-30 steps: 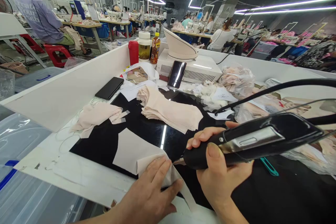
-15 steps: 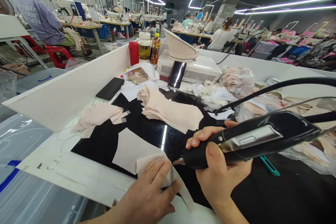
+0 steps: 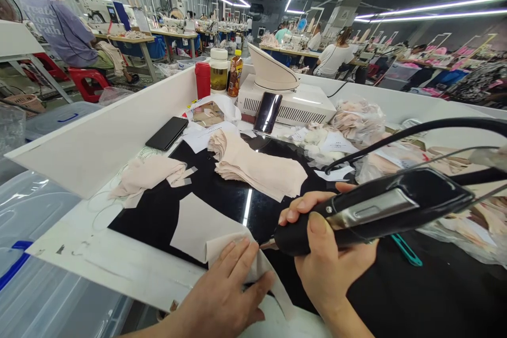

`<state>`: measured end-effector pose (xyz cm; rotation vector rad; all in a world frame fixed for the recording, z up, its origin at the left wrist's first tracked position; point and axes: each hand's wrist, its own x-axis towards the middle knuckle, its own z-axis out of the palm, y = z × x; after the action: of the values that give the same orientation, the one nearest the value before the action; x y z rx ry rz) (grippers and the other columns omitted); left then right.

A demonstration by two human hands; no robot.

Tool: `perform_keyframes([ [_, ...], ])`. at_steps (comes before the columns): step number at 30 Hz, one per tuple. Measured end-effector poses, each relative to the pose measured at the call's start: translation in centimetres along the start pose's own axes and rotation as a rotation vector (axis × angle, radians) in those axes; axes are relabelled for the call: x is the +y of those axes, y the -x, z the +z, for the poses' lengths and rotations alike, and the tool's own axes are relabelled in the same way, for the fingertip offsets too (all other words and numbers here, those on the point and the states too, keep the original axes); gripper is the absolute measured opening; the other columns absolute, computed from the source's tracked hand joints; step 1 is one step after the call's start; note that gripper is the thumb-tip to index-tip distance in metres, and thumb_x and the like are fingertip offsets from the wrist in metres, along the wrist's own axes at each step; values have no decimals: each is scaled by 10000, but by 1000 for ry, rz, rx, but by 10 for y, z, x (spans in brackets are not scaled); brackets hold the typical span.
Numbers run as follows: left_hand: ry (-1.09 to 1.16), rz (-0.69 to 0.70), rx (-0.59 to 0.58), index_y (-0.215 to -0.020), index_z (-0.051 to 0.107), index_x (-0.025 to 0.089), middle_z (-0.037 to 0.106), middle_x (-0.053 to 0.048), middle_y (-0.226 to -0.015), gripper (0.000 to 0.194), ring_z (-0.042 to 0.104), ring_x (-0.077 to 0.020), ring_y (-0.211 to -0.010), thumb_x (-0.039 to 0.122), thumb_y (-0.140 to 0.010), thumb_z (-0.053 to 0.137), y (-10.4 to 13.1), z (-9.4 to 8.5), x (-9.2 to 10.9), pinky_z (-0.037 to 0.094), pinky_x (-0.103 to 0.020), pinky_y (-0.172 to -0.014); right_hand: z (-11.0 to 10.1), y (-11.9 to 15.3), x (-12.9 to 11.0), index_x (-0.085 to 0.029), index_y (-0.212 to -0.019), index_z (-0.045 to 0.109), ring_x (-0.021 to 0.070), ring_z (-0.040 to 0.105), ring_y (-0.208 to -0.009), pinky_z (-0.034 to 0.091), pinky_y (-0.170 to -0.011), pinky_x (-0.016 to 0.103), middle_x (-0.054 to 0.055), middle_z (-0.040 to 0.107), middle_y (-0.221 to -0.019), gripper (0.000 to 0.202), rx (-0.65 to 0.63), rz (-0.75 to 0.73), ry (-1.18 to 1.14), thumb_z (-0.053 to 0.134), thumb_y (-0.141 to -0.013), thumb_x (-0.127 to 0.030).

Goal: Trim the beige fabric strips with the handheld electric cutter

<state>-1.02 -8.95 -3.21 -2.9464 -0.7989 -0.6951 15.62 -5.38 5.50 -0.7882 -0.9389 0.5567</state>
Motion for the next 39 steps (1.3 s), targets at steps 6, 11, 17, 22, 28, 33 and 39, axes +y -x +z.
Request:
perform_keyframes([
  [6, 75, -17, -43, -1464, 535, 146, 632, -246, -1465, 594, 622, -374, -1381, 396, -985, 781, 1, -11, -6, 566, -537, -1124, -1, -4, -4, -295, -1248, 573, 145, 627, -644, 602, -579, 326, -44, 678, -833, 433, 0, -7, -13, 808, -888, -249],
  [11, 118, 24, -82, -1357, 559, 86, 660, -172, -1456, 419, 582, -228, -1431, -34, -968, 458, -7, -34, -29, 484, -378, -1221, -7, -11, -15, -283, -1211, 594, 153, 629, -610, 592, -542, 323, -46, 688, -806, 446, 40, 5, -18, 847, -844, -283],
  [17, -43, 18, -173, -1288, 618, 127, 693, -129, -1399, 417, 673, -223, -1269, -50, -920, 532, -24, -47, -57, 521, -342, -1136, -12, -11, -27, -260, -1157, 620, 160, 637, -574, 596, -493, 316, -40, 703, -766, 419, 44, 0, -49, 873, -823, -278],
  [22, -213, -128, -210, -1309, 631, 136, 707, -131, -1327, 289, 704, -293, -1133, 123, -1021, 646, -34, -34, -48, 604, -429, -949, -16, -3, -32, -261, -1179, 624, 160, 633, -576, 601, -499, 324, -34, 694, -781, 405, 17, -1, -43, 860, -853, -314],
  [28, -287, -231, -270, -1326, 646, 139, 690, -146, -1315, 384, 697, -302, -1081, 269, -989, 778, -44, -31, -31, 607, -398, -804, -14, 6, -34, -264, -1191, 620, 164, 629, -574, 596, -477, 315, -27, 672, -770, 411, -25, 3, -76, 858, -863, -335],
  [33, -295, -256, -267, -1353, 638, 152, 684, -128, -1297, 410, 686, -272, -1027, 274, -989, 782, -46, -35, -30, 586, -380, -788, -11, 10, -30, -264, -1201, 615, 155, 633, -582, 597, -491, 298, -31, 675, -785, 393, -47, -11, -95, 839, -885, -330],
  [39, -332, -270, -229, -1327, 646, 153, 694, -116, -1239, 420, 679, -255, -956, 298, -968, 807, -44, -34, -27, 559, -356, -717, -13, 15, -25, -277, -1230, 604, 149, 646, -610, 608, -533, 296, -36, 683, -817, 392, -70, -6, -84, 819, -902, -302],
])
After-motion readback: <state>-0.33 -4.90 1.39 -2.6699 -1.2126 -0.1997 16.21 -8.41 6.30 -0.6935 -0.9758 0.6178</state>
